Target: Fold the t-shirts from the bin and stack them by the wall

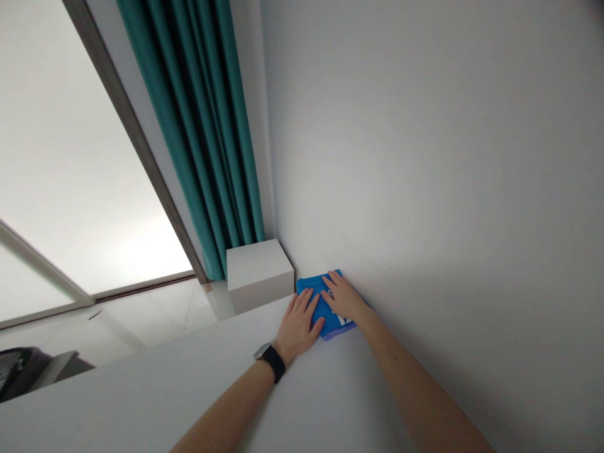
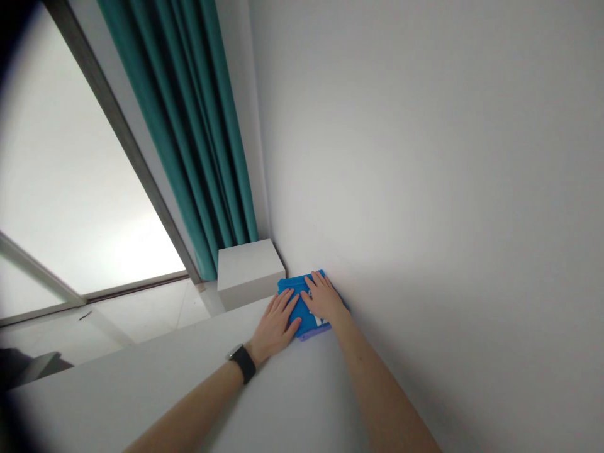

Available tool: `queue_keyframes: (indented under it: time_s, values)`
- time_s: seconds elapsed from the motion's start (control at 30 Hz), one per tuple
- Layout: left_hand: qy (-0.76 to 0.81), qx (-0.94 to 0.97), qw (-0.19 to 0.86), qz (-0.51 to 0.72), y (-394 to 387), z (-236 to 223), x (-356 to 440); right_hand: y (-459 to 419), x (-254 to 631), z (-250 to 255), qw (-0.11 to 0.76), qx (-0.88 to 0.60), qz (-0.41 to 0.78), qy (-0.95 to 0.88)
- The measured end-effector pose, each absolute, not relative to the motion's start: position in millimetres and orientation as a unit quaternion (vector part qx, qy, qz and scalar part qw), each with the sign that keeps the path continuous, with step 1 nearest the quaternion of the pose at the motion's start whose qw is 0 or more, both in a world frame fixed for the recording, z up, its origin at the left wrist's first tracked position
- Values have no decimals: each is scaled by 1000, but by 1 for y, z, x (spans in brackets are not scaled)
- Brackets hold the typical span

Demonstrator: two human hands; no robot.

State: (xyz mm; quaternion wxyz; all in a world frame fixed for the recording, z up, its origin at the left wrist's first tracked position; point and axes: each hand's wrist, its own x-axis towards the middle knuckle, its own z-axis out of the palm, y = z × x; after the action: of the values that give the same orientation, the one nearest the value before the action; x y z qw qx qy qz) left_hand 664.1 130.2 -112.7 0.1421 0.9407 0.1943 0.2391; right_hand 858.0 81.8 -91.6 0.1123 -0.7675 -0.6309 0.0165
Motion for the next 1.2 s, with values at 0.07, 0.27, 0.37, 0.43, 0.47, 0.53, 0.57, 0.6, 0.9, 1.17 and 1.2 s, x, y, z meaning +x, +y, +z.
queue_keyframes:
  time_s: [0.07,0.27,0.37,0.43,0.47,0.53,0.57,0.6,0.9,1.17,1.2]
  values:
    - [193,943,146,227,128,-113,663,82,860,-95,112,-761,16,-639]
    - [195,942,156,223,126,-113,662,81,859,-100,110,-756,10,-645]
    - [215,935,154,235,131,-112,665,81,857,-100,108,-757,9,-644]
    - [229,932,148,239,133,-111,668,80,856,-99,106,-757,8,-644]
    - [234,932,144,238,134,-111,669,79,856,-98,105,-757,9,-644]
    - [238,934,139,229,134,-112,670,78,855,-97,104,-757,10,-645]
    - [238,935,138,222,132,-113,670,77,856,-96,105,-756,11,-646]
    - [235,937,139,216,131,-114,669,77,856,-96,106,-756,12,-646]
    - [249,919,200,229,128,-121,656,70,853,-86,130,-755,7,-643]
    - [247,926,189,213,103,-126,642,12,820,-87,182,-704,-48,-684]
    - [252,927,179,214,100,-127,644,8,816,-89,174,-702,-48,-689]
